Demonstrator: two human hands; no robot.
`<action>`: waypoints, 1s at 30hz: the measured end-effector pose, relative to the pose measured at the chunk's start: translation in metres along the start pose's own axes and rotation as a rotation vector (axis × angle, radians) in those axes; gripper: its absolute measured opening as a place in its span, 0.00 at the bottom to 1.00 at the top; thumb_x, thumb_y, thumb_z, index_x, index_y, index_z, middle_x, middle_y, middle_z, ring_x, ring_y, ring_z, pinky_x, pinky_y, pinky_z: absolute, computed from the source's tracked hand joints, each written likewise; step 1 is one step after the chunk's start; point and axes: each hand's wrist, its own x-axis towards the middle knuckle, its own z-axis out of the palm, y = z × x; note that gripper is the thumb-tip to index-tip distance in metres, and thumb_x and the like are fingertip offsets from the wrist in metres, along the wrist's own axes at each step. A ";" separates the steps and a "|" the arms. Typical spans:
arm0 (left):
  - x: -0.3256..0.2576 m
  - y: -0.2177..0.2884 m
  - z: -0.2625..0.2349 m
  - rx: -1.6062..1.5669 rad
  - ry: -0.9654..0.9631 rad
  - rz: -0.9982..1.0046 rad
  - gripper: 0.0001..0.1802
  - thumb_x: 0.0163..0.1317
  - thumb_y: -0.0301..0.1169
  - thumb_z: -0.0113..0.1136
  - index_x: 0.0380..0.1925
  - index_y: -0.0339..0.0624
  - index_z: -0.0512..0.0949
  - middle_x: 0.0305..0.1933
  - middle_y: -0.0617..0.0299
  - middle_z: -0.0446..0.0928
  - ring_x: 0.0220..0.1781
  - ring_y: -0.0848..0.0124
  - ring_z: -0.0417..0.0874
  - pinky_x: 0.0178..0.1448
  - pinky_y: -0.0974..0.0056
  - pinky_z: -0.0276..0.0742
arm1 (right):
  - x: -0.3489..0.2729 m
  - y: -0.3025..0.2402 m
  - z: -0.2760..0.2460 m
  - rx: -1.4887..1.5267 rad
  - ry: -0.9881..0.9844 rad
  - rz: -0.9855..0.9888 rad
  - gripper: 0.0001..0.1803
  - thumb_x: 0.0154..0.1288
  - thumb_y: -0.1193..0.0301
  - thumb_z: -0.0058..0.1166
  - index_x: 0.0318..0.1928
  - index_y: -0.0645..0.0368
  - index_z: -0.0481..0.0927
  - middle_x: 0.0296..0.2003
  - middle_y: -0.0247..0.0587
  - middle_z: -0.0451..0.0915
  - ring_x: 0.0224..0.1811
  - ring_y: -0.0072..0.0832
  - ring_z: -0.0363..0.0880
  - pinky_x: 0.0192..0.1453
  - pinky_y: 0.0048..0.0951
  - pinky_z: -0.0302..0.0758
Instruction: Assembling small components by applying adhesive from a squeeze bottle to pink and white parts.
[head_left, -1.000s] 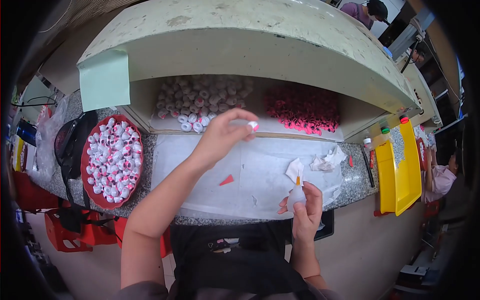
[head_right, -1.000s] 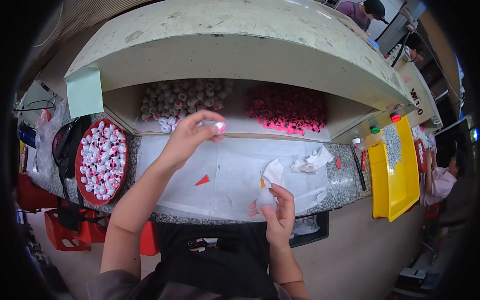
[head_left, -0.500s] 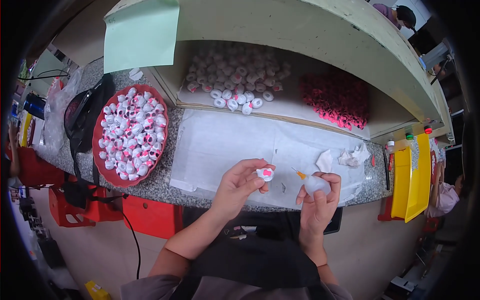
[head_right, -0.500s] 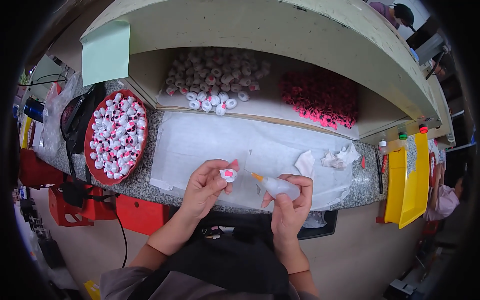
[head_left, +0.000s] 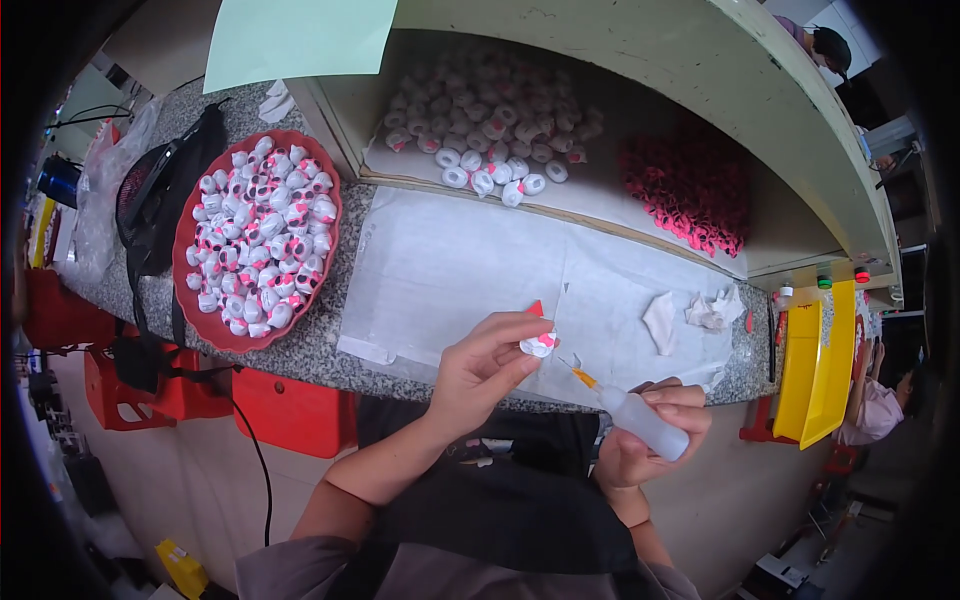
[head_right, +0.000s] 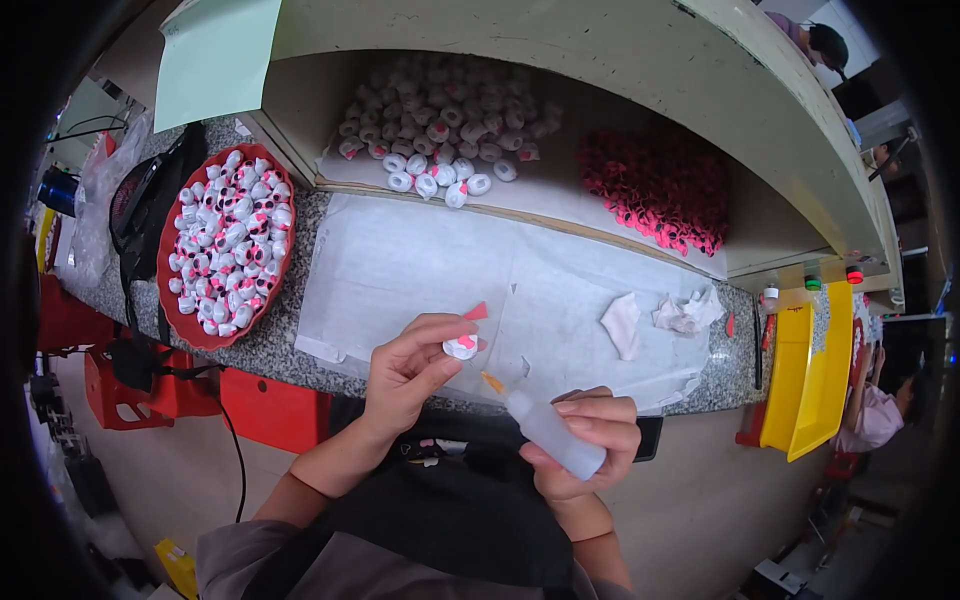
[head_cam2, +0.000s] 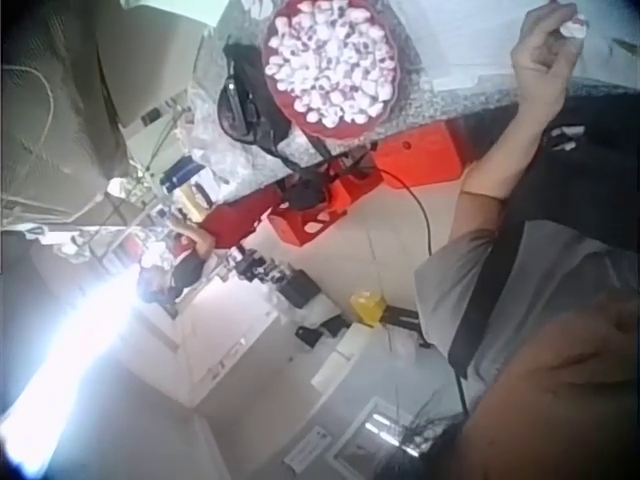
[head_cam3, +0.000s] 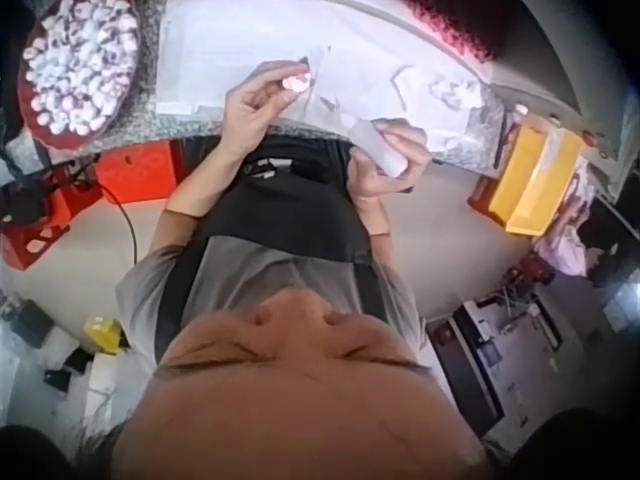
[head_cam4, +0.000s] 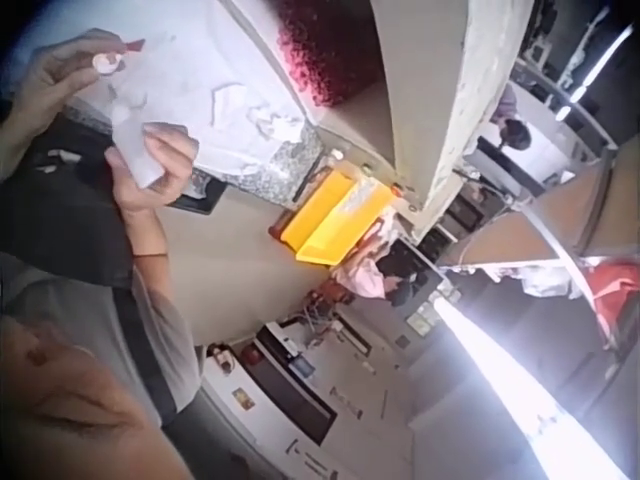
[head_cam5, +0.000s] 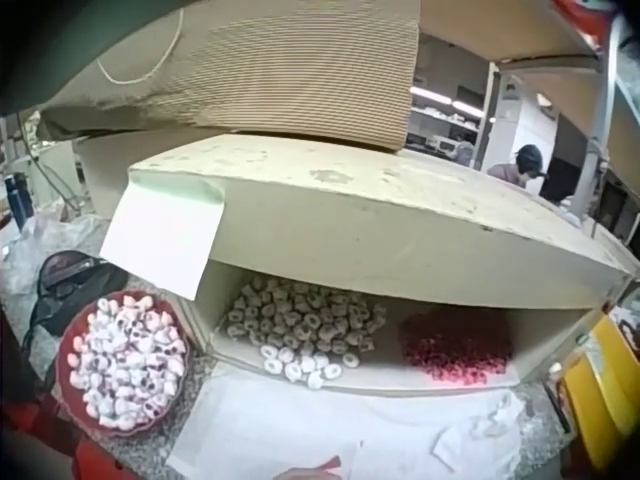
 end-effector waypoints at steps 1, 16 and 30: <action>0.000 0.000 -0.001 0.037 -0.023 0.025 0.16 0.53 0.18 0.50 0.44 0.31 0.69 0.50 0.53 0.65 0.50 0.69 0.70 0.52 0.68 0.67 | -0.001 -0.001 0.002 -0.052 -0.010 -0.029 0.22 0.44 0.61 0.62 0.33 0.56 0.63 0.28 0.38 0.63 0.26 0.22 0.64 0.29 0.23 0.67; -0.002 0.002 0.001 -0.154 0.027 -0.040 0.21 0.49 0.18 0.54 0.45 0.30 0.65 0.45 0.48 0.71 0.48 0.68 0.72 0.52 0.66 0.68 | -0.002 -0.001 -0.002 -0.014 -0.208 -0.096 0.26 0.34 0.75 0.69 0.36 0.56 0.67 0.33 0.39 0.68 0.27 0.28 0.72 0.29 0.22 0.72; -0.003 -0.001 -0.004 -0.139 -0.041 0.000 0.21 0.51 0.16 0.51 0.48 0.30 0.64 0.50 0.48 0.68 0.52 0.67 0.69 0.55 0.65 0.65 | -0.003 -0.001 -0.004 -0.025 -0.243 -0.078 0.27 0.33 0.77 0.68 0.36 0.57 0.67 0.33 0.39 0.68 0.27 0.29 0.71 0.28 0.23 0.71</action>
